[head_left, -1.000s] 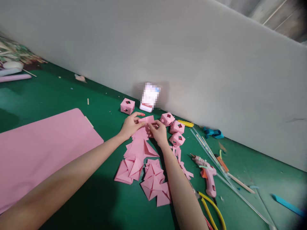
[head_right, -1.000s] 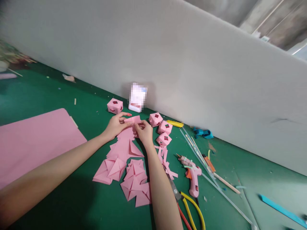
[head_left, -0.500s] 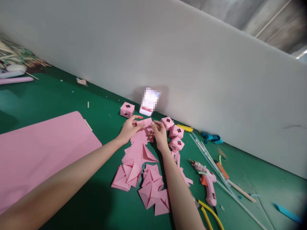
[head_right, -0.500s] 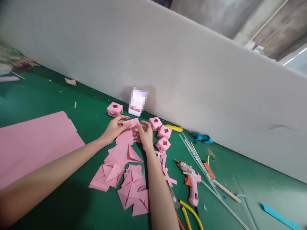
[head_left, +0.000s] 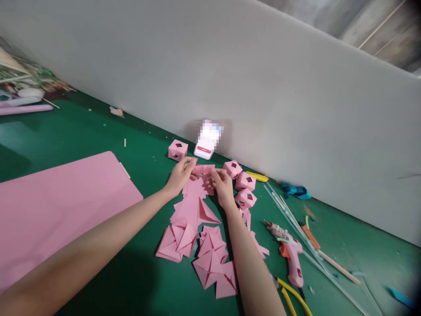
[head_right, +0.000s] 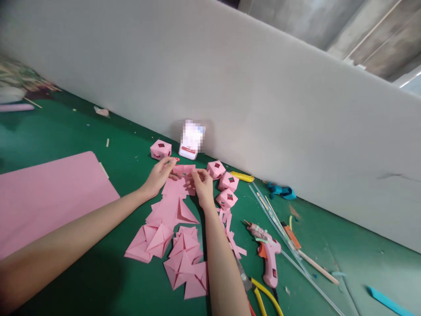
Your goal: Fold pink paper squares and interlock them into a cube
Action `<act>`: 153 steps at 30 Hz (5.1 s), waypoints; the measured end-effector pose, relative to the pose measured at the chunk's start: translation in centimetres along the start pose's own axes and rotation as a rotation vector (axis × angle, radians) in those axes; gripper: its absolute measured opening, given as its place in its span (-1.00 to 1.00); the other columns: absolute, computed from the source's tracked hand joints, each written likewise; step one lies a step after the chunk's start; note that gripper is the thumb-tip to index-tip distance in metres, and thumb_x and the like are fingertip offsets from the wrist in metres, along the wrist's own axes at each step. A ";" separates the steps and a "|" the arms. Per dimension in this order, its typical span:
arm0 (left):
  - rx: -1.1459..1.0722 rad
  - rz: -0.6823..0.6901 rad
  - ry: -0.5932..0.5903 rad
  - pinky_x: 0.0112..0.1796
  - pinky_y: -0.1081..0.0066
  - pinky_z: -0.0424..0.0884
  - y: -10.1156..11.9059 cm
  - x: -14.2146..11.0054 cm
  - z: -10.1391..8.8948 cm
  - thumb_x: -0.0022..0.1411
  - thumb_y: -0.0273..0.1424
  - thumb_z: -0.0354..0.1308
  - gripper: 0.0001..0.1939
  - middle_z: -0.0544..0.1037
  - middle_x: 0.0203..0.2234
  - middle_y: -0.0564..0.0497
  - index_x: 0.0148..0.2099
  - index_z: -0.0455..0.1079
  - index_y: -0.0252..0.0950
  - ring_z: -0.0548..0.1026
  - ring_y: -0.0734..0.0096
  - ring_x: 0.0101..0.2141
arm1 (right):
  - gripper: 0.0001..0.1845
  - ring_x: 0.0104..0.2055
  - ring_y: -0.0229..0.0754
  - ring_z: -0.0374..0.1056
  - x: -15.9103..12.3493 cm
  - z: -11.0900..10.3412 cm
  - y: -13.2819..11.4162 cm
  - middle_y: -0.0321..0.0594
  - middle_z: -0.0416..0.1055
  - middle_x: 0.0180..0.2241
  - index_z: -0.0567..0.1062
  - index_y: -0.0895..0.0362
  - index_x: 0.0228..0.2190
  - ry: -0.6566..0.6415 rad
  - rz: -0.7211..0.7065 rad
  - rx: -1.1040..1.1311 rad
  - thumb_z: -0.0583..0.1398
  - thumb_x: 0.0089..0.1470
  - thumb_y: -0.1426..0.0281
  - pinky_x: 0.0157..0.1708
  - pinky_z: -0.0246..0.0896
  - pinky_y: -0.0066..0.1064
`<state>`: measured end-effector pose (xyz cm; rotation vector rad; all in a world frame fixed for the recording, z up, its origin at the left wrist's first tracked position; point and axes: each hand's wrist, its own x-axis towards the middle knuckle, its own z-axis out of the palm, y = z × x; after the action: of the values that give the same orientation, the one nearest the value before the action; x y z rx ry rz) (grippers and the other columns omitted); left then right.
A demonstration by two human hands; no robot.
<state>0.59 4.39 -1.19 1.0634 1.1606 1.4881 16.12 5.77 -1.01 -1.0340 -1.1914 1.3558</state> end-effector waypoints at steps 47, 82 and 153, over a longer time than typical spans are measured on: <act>0.072 0.065 -0.089 -0.19 0.34 0.47 0.1 -0.3 -0.5 0.10 -0.41 0.23 -0.58 0.60 -0.23 -0.08 0.04 0.35 -0.28 0.59 0.27 -0.22 | -0.58 -0.55 -0.23 0.46 -0.5 0.4 -0.3 -0.36 0.49 -0.46 0.43 0.05 -0.17 -0.154 0.100 -0.135 0.29 -0.01 0.09 -0.51 0.37 -0.42; 0.193 0.152 -0.136 -0.17 0.34 0.47 0.3 -0.5 -0.6 0.12 -0.38 0.23 -0.74 0.60 -0.20 -0.09 -0.11 0.45 -0.30 0.57 0.22 -0.16 | -0.63 -0.49 -0.31 0.27 0.2 -1.3 0.0 -0.32 0.42 -0.51 0.56 0.12 -0.45 -0.128 0.049 0.030 0.39 -0.12 0.07 -0.44 0.23 -0.46; 0.199 0.061 -0.120 -0.34 0.44 0.44 0.7 -0.6 -0.6 0.08 -0.24 0.32 -0.59 0.62 -0.28 -0.03 -0.04 0.41 -0.29 0.58 0.30 -0.27 | -0.65 -0.51 -0.33 0.21 -0.2 -1.2 -0.7 -0.34 0.38 -0.50 0.55 0.10 -0.40 -0.214 0.067 -0.082 0.39 -0.11 0.10 -0.48 0.11 -0.44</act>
<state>0.01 3.64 -0.62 1.3155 1.2186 1.3560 17.38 5.69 -0.49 -1.0134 -1.3907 1.5096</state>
